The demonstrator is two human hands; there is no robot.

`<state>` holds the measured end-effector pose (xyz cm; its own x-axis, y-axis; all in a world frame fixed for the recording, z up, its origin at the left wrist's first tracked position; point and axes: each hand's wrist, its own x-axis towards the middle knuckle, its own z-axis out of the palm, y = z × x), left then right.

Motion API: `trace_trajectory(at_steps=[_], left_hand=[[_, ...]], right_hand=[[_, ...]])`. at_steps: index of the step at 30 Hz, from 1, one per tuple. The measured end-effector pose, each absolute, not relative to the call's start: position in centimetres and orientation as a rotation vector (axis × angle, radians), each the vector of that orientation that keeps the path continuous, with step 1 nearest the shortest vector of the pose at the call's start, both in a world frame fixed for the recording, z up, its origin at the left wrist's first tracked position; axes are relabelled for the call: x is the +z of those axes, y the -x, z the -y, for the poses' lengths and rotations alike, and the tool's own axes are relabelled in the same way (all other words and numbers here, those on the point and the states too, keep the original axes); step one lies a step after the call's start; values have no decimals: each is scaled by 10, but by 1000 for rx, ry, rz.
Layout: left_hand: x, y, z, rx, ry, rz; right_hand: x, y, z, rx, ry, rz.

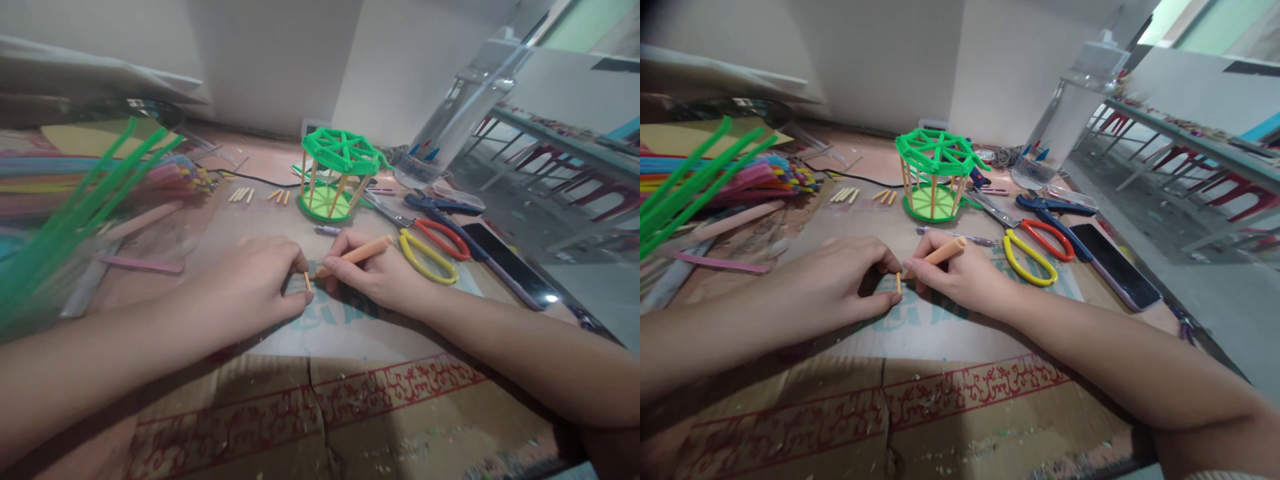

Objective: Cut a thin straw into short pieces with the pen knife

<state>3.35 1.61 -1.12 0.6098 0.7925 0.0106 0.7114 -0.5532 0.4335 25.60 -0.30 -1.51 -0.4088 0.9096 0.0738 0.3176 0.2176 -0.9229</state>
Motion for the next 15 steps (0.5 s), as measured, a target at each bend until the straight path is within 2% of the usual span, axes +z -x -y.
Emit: trace_trajectory(at_steps=[15], left_hand=[[-11, -35, -16, 276, -2458, -1196]], right_hand=[[-16, -255, 3, 1162, 1139, 1808]])
